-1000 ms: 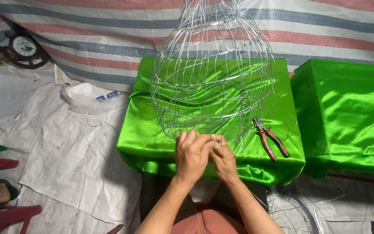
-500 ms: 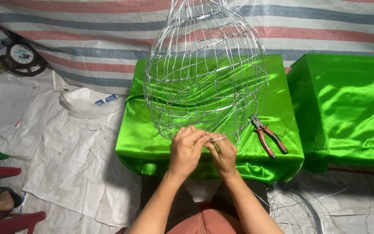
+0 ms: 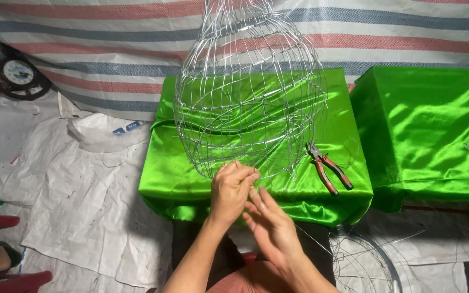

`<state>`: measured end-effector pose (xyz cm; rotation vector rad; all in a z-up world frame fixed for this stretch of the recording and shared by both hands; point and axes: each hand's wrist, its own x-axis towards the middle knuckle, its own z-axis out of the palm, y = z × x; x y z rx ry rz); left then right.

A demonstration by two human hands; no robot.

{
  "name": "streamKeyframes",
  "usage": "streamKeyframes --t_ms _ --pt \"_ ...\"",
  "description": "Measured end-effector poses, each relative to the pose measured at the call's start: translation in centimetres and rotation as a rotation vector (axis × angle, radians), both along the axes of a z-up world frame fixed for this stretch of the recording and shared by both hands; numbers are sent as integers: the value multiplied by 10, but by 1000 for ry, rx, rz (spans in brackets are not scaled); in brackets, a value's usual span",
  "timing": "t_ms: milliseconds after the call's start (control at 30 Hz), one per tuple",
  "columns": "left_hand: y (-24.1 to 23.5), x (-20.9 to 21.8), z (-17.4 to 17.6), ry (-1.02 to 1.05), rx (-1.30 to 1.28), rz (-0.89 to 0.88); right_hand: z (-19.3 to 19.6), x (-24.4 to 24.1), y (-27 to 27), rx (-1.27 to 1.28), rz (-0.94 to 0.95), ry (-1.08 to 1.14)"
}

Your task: Securing wire ends on a wire frame structure by twisting and cutting them with pliers.

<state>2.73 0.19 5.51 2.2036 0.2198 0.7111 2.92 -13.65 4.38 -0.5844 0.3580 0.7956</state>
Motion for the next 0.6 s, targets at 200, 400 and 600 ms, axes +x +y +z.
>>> streamKeyframes --t_ms 200,400,600 --pt "0 0 -8 24 -13 -9 25 -13 -4 -13 41 78" --pt "2 -4 -9 49 -14 -13 -1 1 -4 89 36 -6" --pt "3 -4 -15 56 -23 -31 19 -9 -4 -3 46 109"
